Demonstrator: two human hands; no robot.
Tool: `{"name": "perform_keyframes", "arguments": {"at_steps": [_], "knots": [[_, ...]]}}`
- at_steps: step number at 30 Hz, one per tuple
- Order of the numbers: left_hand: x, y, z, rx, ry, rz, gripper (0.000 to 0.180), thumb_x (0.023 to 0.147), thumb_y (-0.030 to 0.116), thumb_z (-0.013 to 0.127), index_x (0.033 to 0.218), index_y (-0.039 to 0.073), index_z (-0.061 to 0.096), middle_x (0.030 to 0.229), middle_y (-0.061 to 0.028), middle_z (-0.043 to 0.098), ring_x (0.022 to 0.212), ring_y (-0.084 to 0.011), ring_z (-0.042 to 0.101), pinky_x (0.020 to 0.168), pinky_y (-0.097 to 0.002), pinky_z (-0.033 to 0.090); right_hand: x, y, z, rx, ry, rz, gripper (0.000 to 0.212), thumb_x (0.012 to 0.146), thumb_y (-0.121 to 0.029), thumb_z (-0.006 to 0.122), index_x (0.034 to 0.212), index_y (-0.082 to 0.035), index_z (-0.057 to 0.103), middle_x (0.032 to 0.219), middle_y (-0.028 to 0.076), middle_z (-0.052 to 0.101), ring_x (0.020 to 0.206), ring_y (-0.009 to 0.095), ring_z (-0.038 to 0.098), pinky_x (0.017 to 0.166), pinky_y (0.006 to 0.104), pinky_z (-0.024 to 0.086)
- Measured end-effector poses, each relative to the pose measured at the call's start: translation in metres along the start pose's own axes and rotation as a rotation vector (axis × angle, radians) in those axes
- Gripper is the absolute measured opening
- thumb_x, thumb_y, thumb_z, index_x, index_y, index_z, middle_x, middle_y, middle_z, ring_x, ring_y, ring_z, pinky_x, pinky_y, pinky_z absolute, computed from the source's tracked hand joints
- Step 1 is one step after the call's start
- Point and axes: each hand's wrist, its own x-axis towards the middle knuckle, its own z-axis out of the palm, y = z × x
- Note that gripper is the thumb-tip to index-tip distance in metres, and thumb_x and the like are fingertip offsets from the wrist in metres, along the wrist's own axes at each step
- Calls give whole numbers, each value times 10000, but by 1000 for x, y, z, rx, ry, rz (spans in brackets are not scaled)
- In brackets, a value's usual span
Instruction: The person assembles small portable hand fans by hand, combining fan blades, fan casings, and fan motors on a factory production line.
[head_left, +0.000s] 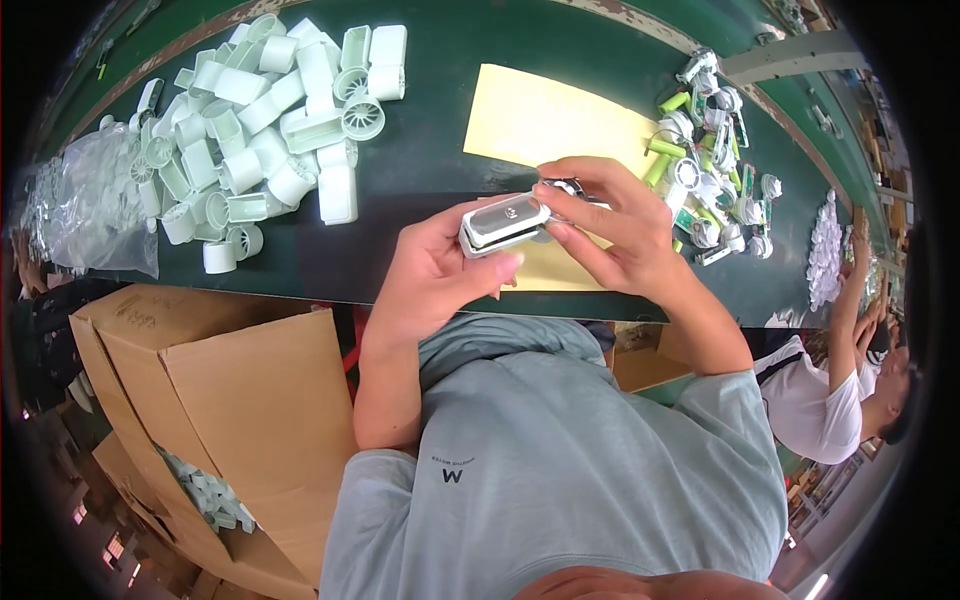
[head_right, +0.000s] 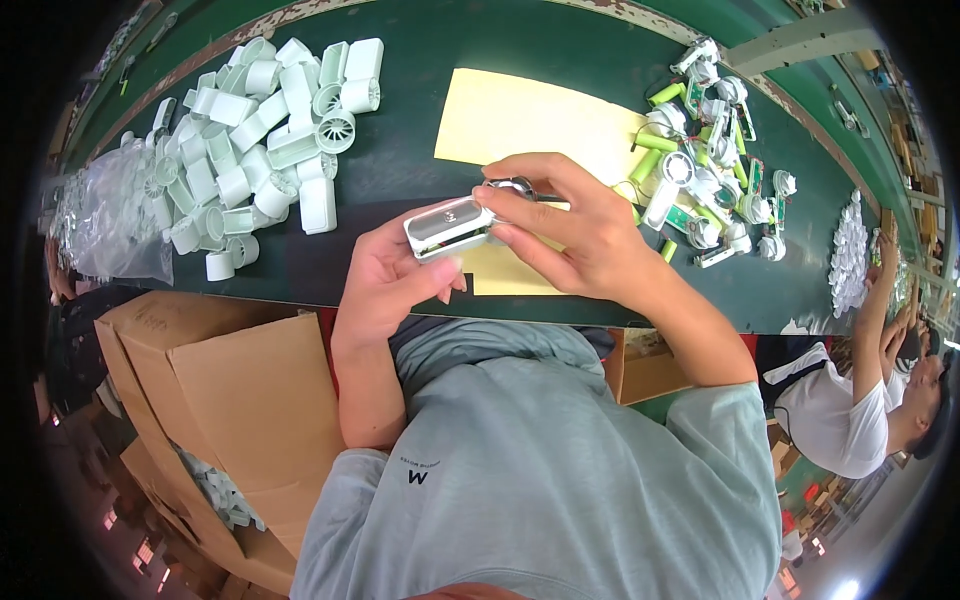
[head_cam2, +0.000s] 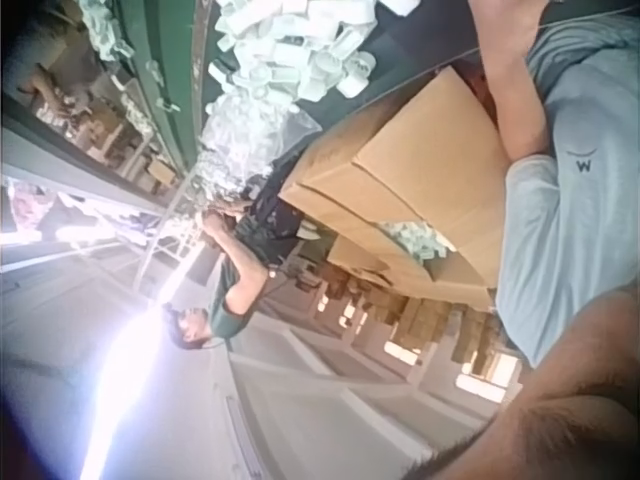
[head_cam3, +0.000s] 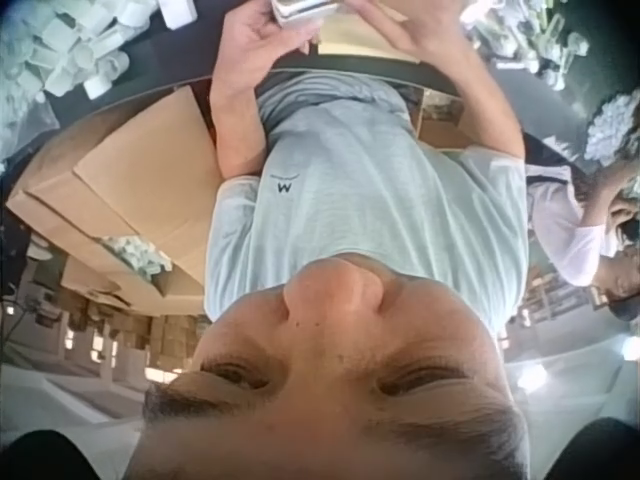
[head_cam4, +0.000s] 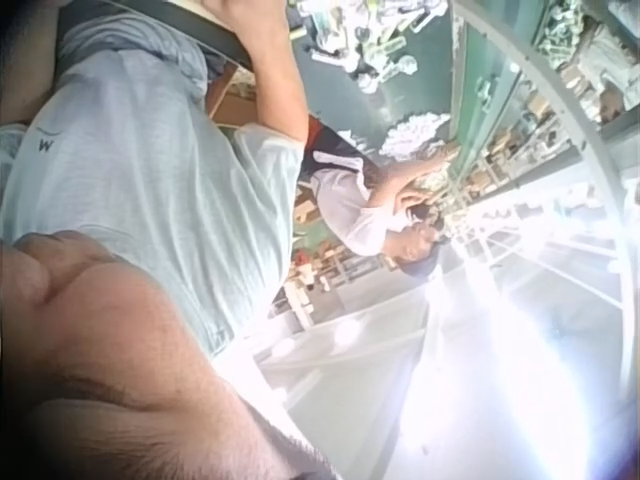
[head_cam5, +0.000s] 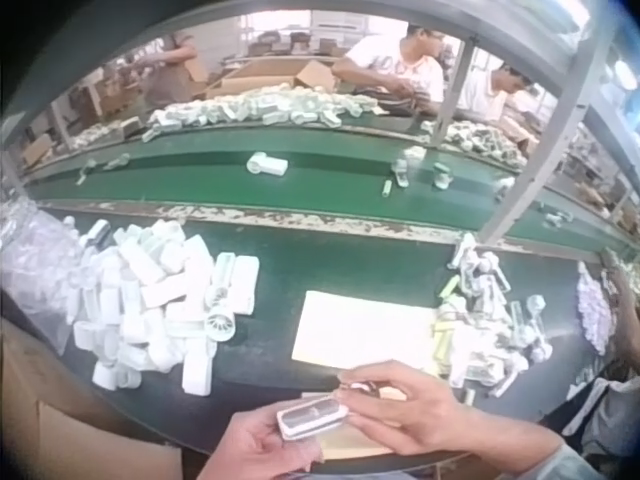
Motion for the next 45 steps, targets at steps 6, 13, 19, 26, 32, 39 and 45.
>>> {"name": "perform_keyframes", "arguments": {"at_steps": [6,13,19,26,32,39,45], "knots": [[2,0,13,180,155,16,323,947,68,666,1246,-39,608,958,-82,704,697,-83,646,566,-220,532,-4,2,2,66,-17,33,362,817,56,682,1176,12,698,1185,220,611,1017,314,672,852,378,597],[3,-6,10,292,161,179,312,950,90,671,1219,-56,607,913,-87,706,678,-83,645,586,-218,539,-2,-1,3,71,-4,45,342,830,30,703,1167,-28,716,1173,180,625,985,290,681,840,373,609],[5,-4,16,247,228,146,356,934,54,680,1256,-66,588,1024,-123,690,831,-93,653,695,-239,550,-6,2,12,1,28,51,353,813,34,726,1159,-37,724,1192,172,607,1035,293,662,880,374,589],[12,-11,19,406,142,311,414,898,9,689,1286,-75,568,1105,-139,665,966,-116,626,826,-255,521,11,-6,19,516,158,483,327,1012,-234,492,1148,27,634,1055,136,632,967,204,617,859,316,482],[19,-21,20,408,222,353,426,861,53,757,1234,-52,580,1071,-130,678,943,-110,646,776,-255,529,14,-3,29,99,211,359,353,1031,-185,449,846,25,665,776,101,584,652,154,520,594,297,399],[19,-24,15,642,219,508,373,826,110,808,1115,-42,629,872,-78,704,754,-92,653,638,-242,528,13,-5,32,43,286,265,355,1016,-142,433,802,34,655,707,110,563,572,163,495,534,303,376],[19,-27,2,421,205,414,307,875,113,756,1097,-55,626,810,-58,686,678,-62,615,576,-220,496,18,-5,26,223,206,380,549,1058,-319,301,845,29,670,694,77,566,604,137,491,559,295,363]]}}
